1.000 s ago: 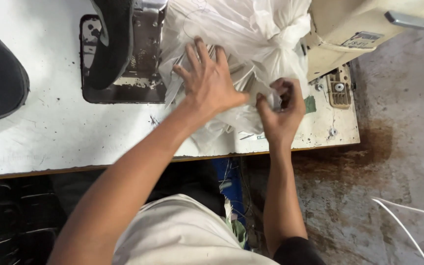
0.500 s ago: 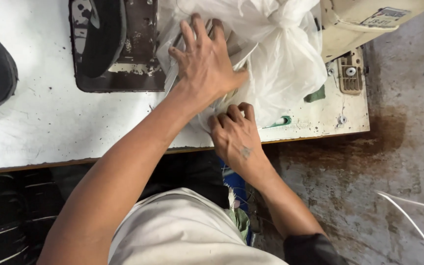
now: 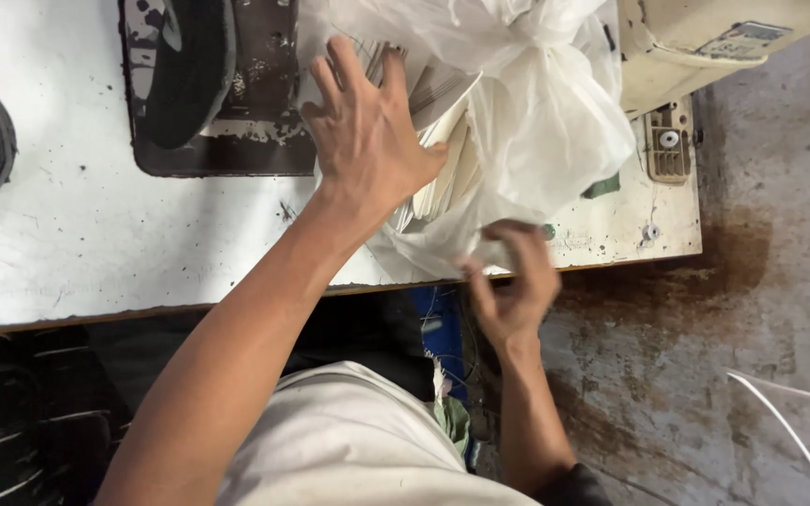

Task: The person assembles black slipper-like footwear by inserting white insoles into the uppers. They repeatedly pick up slipper uppers from a stack, insert an insole, and place the assembled slipper onto a sewing machine table. The person also handles a plastic bag containing insoles and stacks finished slippers on the table.

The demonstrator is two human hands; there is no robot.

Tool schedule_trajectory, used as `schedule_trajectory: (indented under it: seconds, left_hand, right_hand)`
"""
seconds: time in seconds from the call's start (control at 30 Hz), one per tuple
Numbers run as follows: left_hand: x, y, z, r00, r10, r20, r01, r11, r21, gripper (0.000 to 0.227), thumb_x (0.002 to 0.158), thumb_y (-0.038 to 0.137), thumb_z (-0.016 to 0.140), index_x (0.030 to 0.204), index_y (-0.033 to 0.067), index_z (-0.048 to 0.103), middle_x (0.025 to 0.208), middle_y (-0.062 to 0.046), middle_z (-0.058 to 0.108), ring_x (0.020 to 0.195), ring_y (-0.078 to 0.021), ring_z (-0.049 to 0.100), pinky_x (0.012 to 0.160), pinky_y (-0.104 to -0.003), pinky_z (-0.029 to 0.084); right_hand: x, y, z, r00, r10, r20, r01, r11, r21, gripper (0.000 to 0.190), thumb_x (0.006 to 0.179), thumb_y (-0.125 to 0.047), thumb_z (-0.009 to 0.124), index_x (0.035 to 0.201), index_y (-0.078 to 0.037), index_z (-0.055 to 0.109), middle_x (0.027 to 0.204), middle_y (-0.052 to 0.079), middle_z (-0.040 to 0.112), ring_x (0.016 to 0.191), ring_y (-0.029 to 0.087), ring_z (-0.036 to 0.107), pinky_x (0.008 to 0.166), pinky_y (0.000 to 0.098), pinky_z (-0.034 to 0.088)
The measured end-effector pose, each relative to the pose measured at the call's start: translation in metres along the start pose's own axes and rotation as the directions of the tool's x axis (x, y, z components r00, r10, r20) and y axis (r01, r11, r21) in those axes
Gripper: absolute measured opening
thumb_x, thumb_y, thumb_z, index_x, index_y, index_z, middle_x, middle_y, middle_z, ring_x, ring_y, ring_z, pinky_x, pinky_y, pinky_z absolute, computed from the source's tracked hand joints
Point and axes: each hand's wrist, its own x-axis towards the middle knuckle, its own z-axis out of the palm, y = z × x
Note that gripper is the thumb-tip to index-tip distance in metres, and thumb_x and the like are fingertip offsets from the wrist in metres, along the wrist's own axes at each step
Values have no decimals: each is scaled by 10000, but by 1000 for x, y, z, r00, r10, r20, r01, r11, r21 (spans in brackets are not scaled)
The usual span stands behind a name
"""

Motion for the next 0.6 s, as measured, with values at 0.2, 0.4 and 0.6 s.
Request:
schedule_trajectory:
  seconds: [0.2,0.4,0.6]
  left_hand:
    - [8,-3,6,990,-16,137,13,1000,21,1186,532,555,948,1418,-33,422,1284,-344,303,1203,-556,391,838,-729,452]
    - [6,-14,8,996,-24,90,24,1000,2,1265,478,564,951,1439,-47,399,1456,-425,188,1354,-614,261,1017,-755,296]
    - [20,-9,-1,984,-11,177,-10,993,115,1264,509,637,919,1434,-72,430,1482,-472,240,1427,-623,201,1155,-704,224]
  right_hand:
    - [44,-17,-26,753,-217,-622,57,962,-267,861,912,-310,867,1494,47,343,1309,305,501,1198,389,550,1038,442,523]
    - [78,15,-35,846,437,-306,-435,897,77,610,887,-301,692,1391,6,538,1067,190,725,840,239,659,782,411,578]
    - [95,13,-41,877,15,-481,43,993,109,379,983,-247,621,1149,93,647,1026,94,605,889,214,614,810,345,540]
